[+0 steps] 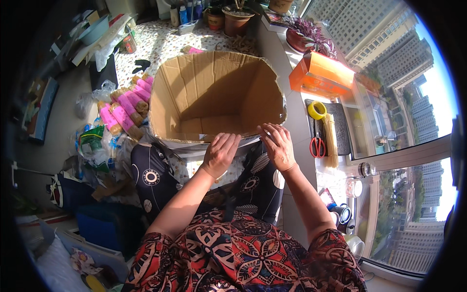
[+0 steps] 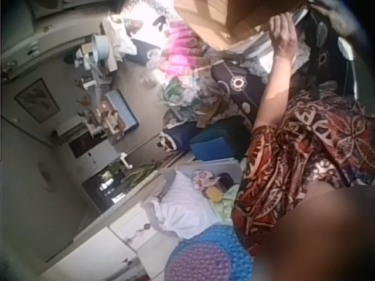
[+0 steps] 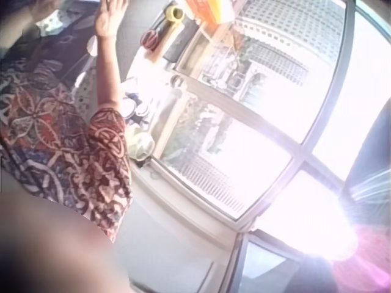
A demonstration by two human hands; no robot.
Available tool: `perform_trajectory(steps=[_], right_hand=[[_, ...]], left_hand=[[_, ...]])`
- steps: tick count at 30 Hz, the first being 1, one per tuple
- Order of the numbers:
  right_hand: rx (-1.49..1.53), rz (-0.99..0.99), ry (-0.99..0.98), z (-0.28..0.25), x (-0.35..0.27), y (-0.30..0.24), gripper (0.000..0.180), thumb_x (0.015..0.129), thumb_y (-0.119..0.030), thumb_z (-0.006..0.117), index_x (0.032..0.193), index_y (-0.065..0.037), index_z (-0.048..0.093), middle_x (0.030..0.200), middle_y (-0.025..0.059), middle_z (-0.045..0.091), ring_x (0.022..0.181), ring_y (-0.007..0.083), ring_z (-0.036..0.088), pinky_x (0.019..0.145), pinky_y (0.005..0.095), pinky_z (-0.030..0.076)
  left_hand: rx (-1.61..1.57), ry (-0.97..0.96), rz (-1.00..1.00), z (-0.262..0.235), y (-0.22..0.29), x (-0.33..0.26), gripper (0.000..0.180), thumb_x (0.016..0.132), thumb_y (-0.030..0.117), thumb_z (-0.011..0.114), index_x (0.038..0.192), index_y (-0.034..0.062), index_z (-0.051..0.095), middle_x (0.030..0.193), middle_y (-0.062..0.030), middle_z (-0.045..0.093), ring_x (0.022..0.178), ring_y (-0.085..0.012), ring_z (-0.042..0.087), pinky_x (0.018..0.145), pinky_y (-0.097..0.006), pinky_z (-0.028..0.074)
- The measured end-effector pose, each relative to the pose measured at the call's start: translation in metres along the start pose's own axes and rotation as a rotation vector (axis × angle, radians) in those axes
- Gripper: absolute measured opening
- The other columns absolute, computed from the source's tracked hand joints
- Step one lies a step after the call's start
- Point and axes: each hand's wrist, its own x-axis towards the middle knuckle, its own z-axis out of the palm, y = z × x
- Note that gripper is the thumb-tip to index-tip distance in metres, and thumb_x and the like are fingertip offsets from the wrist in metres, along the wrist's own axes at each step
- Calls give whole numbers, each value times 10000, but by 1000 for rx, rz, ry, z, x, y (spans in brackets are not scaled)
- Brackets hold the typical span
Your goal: The person assembles a cardboard box by folding its flaps and securing them with yellow tape. They then place a white product box inside the assembled container.
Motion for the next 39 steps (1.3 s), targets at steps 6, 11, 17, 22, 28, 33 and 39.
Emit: perform_trajectory(steps=[6, 11, 17, 22, 28, 33, 39], right_hand=[[130, 19, 25, 20, 3, -16, 347, 849, -81, 679, 1191, -28, 671, 1155, 113, 662, 1112, 285, 625, 983, 405, 499], [227, 71, 11, 33, 7, -9, 144, 830, -53, 694, 972, -48, 669, 947, 76, 669, 876, 278, 620, 793, 390, 495], [207, 37, -24, 35, 14, -1, 98, 836, -45, 685, 931, -68, 678, 805, 71, 619, 768, 273, 588, 709, 382, 459], [123, -11, -182, 28, 15, -9, 226, 928, -302, 640, 932, -77, 638, 821, 73, 612, 803, 284, 587, 766, 402, 444], [-1, 26, -129, 47, 18, -15, 320, 924, -411, 623, 809, -122, 546, 780, 49, 549, 791, 246, 557, 745, 387, 392], [18, -62, -77, 50, 16, -5, 349, 923, -449, 610, 803, -129, 538, 747, 33, 534, 733, 236, 544, 729, 382, 377], [9, -88, -98, 46, 15, -4, 347, 930, -444, 620, 800, -131, 543, 732, 33, 534, 728, 231, 548, 715, 377, 383]], left_hand=[[-85, 87, -50, 1, -3, 6, 354, 793, -17, 659, 1146, -21, 691, 1016, -131, 705, 935, -292, 674, 877, -409, 540], [-180, 19, -169, 0, -3, 6, 261, 812, 9, 701, 1072, 20, 702, 883, -102, 719, 822, -279, 684, 761, -389, 550], [-138, -79, -221, 2, -11, 12, 87, 844, 88, 726, 875, 61, 649, 781, -98, 691, 771, -283, 695, 677, -393, 551], [-86, -199, -196, 1, -10, 9, 174, 922, 172, 674, 822, 50, 599, 775, -125, 690, 770, -298, 702, 667, -426, 556], [8, -451, -261, -2, -8, 19, 278, 968, 253, 615, 821, 18, 590, 758, -177, 702, 762, -336, 719, 634, -452, 554], [-56, -647, -195, -24, -29, 20, 270, 963, 243, 621, 850, 1, 586, 789, -190, 720, 760, -350, 729, 623, -457, 566], [-148, -721, -95, -56, -69, 5, 206, 952, 209, 626, 895, 19, 574, 829, -190, 717, 803, -386, 710, 673, -470, 565]])
